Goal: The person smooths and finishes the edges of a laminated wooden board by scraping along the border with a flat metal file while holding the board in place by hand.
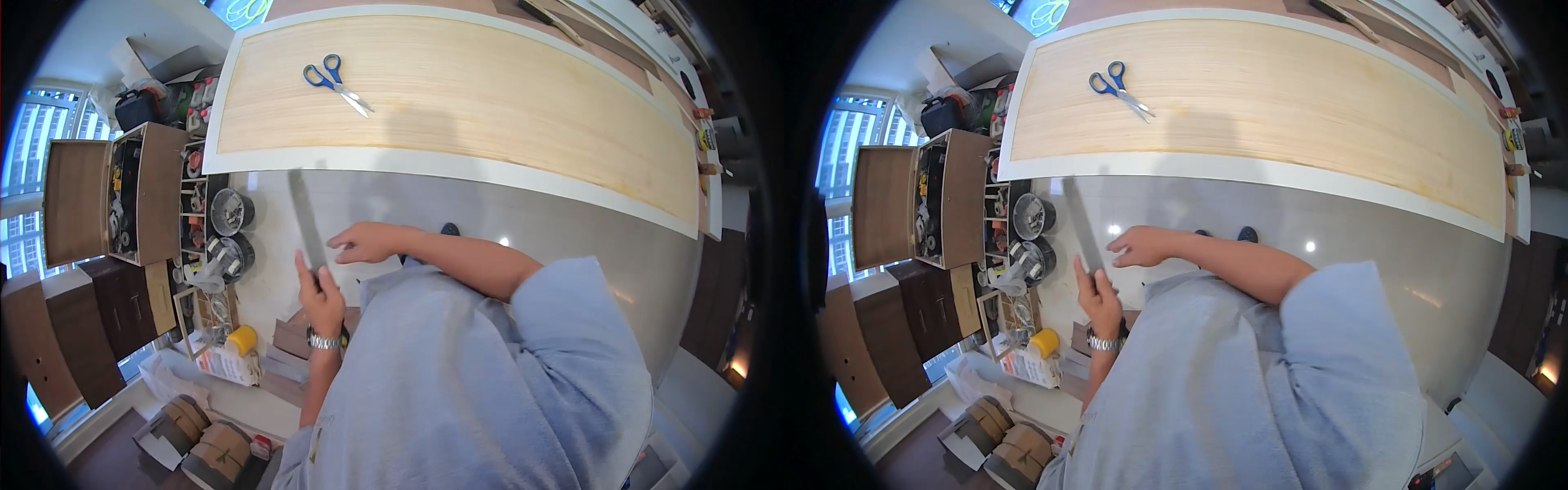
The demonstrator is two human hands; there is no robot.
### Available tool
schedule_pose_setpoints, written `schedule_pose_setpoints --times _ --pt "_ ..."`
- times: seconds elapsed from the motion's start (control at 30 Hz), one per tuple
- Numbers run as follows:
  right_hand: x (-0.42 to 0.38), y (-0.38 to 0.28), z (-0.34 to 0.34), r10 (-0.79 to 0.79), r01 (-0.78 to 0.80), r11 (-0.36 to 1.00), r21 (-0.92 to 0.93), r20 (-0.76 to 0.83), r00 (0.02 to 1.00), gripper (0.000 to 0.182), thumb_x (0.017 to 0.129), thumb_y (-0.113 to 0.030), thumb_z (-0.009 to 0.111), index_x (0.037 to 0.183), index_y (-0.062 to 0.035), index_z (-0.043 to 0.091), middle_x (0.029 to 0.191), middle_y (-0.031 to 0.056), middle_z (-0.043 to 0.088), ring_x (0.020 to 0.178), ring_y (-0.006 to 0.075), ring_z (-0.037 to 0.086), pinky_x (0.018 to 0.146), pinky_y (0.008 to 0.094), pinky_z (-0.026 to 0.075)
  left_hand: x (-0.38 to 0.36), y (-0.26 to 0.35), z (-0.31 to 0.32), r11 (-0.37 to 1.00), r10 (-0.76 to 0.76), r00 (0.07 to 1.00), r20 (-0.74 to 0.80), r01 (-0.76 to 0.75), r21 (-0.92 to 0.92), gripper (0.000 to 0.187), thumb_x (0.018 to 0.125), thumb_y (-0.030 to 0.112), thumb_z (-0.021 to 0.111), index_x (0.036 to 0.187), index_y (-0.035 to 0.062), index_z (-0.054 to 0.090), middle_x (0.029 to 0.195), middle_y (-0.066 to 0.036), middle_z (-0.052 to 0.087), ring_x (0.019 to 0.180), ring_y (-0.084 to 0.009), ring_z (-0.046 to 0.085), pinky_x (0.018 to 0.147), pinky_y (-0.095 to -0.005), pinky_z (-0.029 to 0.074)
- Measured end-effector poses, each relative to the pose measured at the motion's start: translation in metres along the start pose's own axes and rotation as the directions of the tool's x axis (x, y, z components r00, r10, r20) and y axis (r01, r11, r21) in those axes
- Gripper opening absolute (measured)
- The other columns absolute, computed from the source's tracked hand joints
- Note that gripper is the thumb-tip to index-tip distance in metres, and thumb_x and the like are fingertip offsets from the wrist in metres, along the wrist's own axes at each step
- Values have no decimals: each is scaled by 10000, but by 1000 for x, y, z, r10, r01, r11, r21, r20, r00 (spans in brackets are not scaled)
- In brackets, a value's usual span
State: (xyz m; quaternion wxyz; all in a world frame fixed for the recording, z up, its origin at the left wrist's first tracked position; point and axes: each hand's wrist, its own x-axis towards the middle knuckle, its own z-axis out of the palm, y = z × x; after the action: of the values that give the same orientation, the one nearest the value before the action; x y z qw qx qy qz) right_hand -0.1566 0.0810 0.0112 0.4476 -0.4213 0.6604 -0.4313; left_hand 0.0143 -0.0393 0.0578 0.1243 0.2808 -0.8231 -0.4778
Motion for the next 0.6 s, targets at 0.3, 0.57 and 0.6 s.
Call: schedule_pose_setpoints --times 0.3,0.57,0.6 --pt "-128 -2 -51 316 445 367 817 -559 767 442 1042 -420 583 1269 -50 662 1168 61 710 1091 178 659 951 390 516 72 122 121 899 425 820 384 -434 -68 655 991 150 616 1554 -12 321 997 -205 743 826 -332 745 730 -375 577" --pt "-255 46 -87 473 822 404 402 -861 189 410 1039 -473 557 1141 -78 595 954 57 649 960 229 643 898 429 529 121 53 171 536 491 451 745 -831 150 691 979 384 642 1530 36 410 1553 -221 440 1468 -376 374 1200 -534 283" --pt "-272 51 -85 510 818 447 361 -855 98 418 1039 -482 554 1142 -78 590 934 54 635 918 216 632 863 413 528 130 42 172 450 510 398 762 -879 158 699 975 391 644 1534 44 408 1587 -202 406 1497 -368 333 1217 -538 250"
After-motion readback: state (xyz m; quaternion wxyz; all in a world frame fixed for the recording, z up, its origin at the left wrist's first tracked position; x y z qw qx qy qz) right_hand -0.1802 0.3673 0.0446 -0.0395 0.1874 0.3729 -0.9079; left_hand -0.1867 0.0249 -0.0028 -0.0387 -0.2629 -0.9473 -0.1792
